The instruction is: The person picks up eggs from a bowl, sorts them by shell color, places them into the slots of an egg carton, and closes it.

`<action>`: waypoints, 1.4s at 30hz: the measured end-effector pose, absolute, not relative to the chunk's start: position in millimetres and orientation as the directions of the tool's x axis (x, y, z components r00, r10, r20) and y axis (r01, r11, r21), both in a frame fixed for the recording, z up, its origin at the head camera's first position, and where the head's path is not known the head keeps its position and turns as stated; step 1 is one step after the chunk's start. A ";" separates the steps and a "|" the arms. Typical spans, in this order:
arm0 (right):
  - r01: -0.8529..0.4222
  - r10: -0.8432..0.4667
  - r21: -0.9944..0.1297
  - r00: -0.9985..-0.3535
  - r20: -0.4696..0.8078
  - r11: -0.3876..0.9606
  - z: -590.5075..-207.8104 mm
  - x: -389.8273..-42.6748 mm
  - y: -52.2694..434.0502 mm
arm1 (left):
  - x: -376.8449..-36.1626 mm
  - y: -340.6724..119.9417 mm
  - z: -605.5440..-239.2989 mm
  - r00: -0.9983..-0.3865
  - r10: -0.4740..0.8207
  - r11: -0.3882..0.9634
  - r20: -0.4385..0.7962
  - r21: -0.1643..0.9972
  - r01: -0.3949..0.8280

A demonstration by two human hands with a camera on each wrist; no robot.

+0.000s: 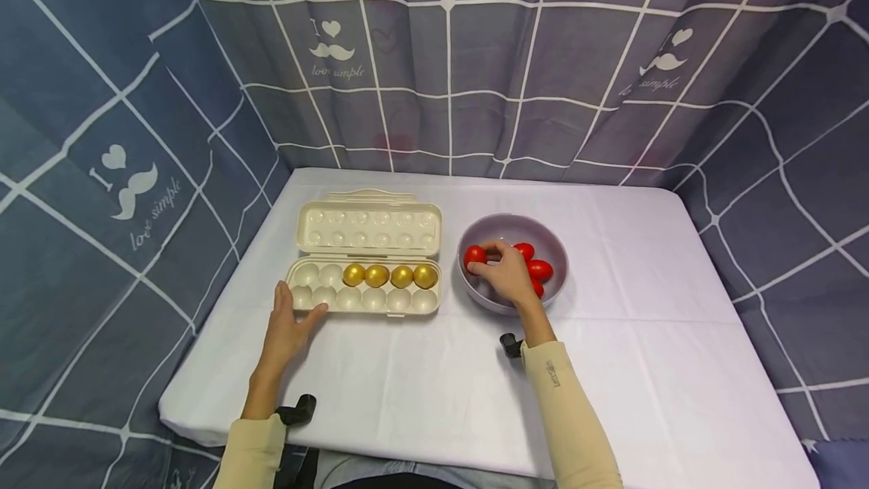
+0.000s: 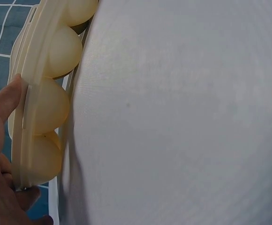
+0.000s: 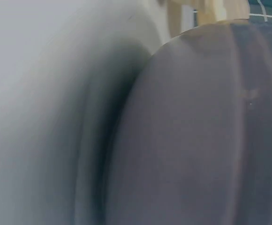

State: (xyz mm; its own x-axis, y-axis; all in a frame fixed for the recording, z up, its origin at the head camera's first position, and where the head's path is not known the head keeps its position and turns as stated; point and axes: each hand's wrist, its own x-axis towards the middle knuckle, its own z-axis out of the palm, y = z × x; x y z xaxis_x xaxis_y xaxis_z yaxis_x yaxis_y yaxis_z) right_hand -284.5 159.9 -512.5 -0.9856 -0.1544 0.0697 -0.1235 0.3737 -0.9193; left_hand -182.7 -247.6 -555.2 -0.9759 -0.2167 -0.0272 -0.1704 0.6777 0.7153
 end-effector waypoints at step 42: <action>-0.273 -0.398 -0.947 -0.898 0.188 0.168 -534.9 -242.1 -9.5 | -183.7 -248.1 -555.0 -0.977 -0.214 0.677 -0.020 0.718 -0.163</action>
State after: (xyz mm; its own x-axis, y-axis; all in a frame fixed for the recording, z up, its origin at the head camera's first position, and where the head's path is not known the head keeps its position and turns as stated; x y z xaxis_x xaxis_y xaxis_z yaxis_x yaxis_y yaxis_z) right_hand -242.1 -9.5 -534.9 -0.8978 -0.3980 0.1883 -0.2731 0.1680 -0.9472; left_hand -183.7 -248.1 -555.0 -0.9766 -0.2142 -0.0204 -0.1634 0.6768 0.7178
